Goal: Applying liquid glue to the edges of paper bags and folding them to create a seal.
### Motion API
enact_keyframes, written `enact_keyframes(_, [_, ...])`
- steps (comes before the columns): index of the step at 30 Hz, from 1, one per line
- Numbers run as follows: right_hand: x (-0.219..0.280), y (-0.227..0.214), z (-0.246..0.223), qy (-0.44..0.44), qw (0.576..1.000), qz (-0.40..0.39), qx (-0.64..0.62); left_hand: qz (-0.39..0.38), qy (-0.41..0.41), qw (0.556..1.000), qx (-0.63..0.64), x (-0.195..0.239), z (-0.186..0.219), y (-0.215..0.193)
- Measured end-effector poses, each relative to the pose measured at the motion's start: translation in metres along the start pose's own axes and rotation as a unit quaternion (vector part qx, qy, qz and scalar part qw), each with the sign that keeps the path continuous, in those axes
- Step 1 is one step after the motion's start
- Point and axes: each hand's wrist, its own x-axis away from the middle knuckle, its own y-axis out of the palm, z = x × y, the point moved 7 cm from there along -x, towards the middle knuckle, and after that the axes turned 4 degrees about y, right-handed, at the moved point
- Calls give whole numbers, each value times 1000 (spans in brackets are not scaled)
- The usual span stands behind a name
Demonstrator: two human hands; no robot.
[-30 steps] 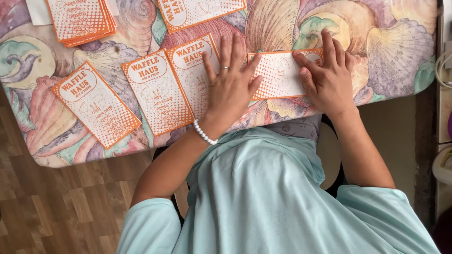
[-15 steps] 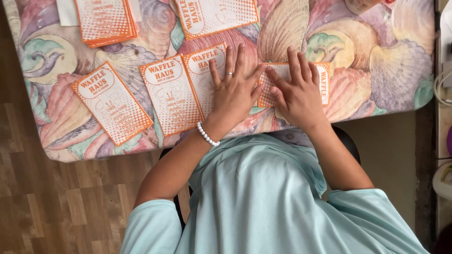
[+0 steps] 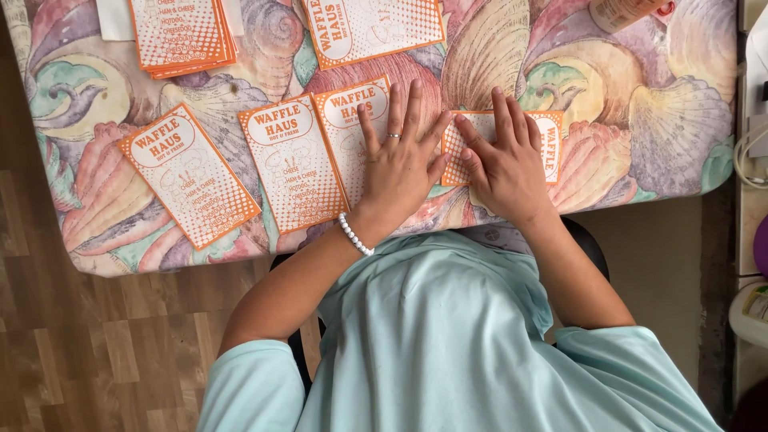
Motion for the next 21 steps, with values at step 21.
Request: enact_keyframes(21, [13,-22,69,150,985,-85,2,-30,0,999,28,-2,-4,1])
